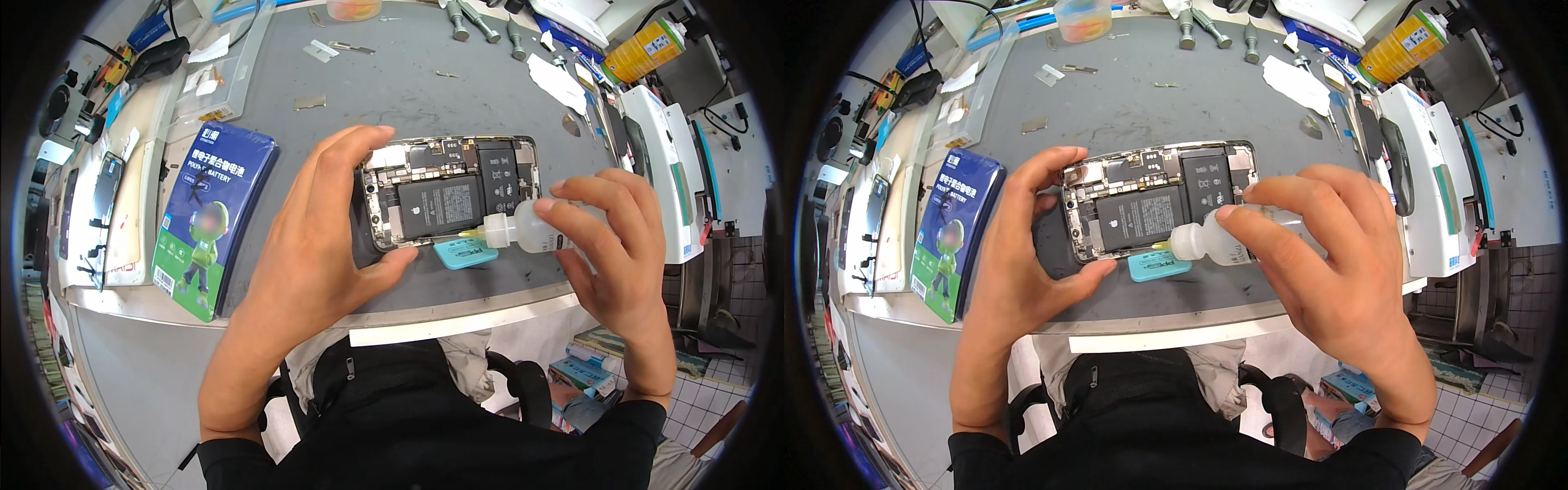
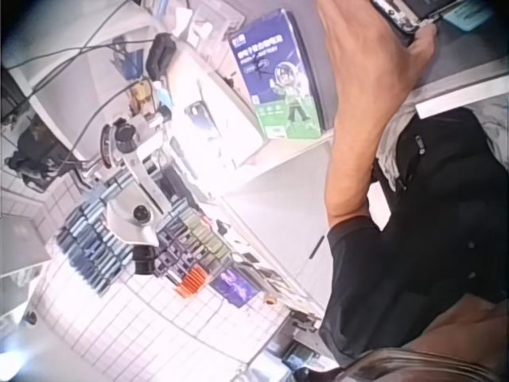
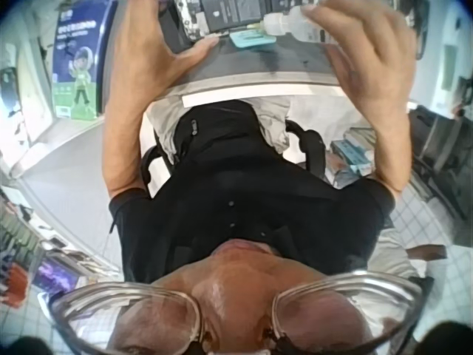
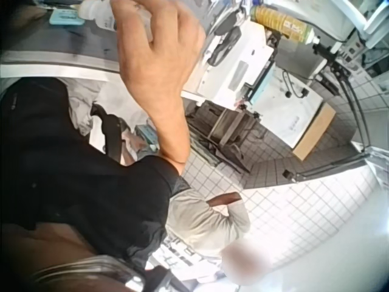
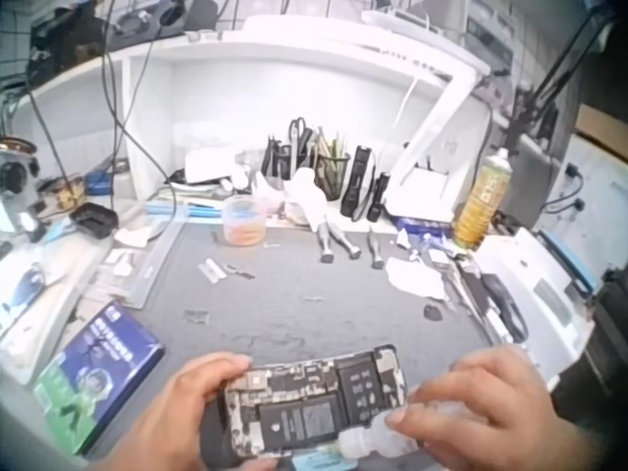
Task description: The person disassembles a smartphone, removes the battery, and retrieves a replacement screen from a shelf. They then apply adhesive to the phone's frame and use a plastic tool to spread it along the edges.
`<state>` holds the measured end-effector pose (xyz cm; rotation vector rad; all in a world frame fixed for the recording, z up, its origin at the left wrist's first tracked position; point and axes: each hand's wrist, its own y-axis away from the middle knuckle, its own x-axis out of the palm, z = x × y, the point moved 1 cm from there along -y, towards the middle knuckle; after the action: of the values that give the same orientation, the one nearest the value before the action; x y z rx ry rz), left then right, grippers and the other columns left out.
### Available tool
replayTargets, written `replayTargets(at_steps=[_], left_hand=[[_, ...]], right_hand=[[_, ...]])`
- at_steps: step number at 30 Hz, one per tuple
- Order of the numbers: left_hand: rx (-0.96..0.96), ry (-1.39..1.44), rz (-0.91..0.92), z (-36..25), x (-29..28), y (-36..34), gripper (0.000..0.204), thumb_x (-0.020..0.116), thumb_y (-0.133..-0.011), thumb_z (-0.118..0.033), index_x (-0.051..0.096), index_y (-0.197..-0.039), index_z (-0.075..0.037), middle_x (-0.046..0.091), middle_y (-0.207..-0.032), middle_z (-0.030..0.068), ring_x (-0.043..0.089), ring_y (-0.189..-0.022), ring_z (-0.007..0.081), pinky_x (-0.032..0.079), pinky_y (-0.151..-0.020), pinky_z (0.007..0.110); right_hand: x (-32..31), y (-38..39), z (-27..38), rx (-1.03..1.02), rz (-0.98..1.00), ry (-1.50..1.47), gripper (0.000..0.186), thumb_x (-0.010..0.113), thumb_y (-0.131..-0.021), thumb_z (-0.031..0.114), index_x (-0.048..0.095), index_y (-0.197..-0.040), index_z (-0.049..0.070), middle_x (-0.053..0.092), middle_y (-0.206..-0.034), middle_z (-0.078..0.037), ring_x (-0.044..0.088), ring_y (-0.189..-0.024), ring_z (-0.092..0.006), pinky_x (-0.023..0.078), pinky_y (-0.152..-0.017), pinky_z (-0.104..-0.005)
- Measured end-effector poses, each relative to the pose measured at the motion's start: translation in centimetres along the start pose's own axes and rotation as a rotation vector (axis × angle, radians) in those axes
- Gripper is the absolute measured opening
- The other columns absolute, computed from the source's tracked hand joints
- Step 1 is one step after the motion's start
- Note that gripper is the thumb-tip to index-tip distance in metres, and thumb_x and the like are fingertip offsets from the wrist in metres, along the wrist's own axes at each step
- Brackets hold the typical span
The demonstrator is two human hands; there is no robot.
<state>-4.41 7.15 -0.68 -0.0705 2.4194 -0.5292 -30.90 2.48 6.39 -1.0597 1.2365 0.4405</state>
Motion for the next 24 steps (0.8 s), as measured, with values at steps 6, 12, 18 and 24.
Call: replayTargets(at_steps=[6, 12, 18, 24], left_hand=[[-0.018, -0.008, 0.009, -0.1, 0.0, -0.1, 0.092, 0.089, -0.061, 0.000, 0.046, -0.143, -0.008, 0.055, -0.142, 0.0084, 0.058, -0.125, 0.0251, 0.048, -0.101, 0.036], [-0.052, -0.019, 0.024, -0.3, 0.0, 0.0, 0.091, 0.089, -0.062, -0.001, 0.046, -0.142, -0.008, 0.055, -0.144, 0.0082, 0.056, -0.127, 0.0254, 0.046, -0.103, 0.037], [-0.006, -0.013, 0.030, -0.3, 0.1, -0.4, 0.086, 0.087, -0.063, 0.002, 0.046, -0.139, -0.005, 0.052, -0.138, 0.0186, 0.055, -0.125, 0.0376, 0.046, -0.106, 0.041], [-0.020, -0.035, 0.040, 0.0, 0.2, -0.1, 0.089, 0.087, -0.063, 0.000, 0.045, -0.141, -0.005, 0.051, -0.139, 0.0176, 0.056, -0.125, 0.0341, 0.047, -0.105, 0.040]], right_hand=[[-0.4, 0.1, -0.5, 0.017, 0.010, 0.006, 0.054, 0.076, -0.059, -0.002, 0.072, -0.111, 0.013, 0.068, -0.111, -0.004, 0.061, -0.100, -0.0295, 0.046, -0.083, -0.0394], [-0.3, 2.0, -2.1, 0.114, 0.011, -0.079, 0.061, 0.078, -0.055, -0.005, 0.070, -0.113, 0.011, 0.067, -0.111, -0.007, 0.062, -0.103, -0.0316, 0.048, -0.086, -0.0416], [-0.5, 4.5, -3.7, 0.208, 0.054, -0.126, 0.064, 0.077, -0.055, -0.012, 0.066, -0.116, 0.004, 0.065, -0.115, -0.015, 0.061, -0.108, -0.0342, 0.048, -0.094, -0.0430], [-0.2, 4.6, -3.9, 0.220, 0.010, -0.124, 0.062, 0.080, -0.055, -0.007, 0.069, -0.113, 0.010, 0.066, -0.110, -0.009, 0.062, -0.103, -0.0326, 0.048, -0.088, -0.0424]])
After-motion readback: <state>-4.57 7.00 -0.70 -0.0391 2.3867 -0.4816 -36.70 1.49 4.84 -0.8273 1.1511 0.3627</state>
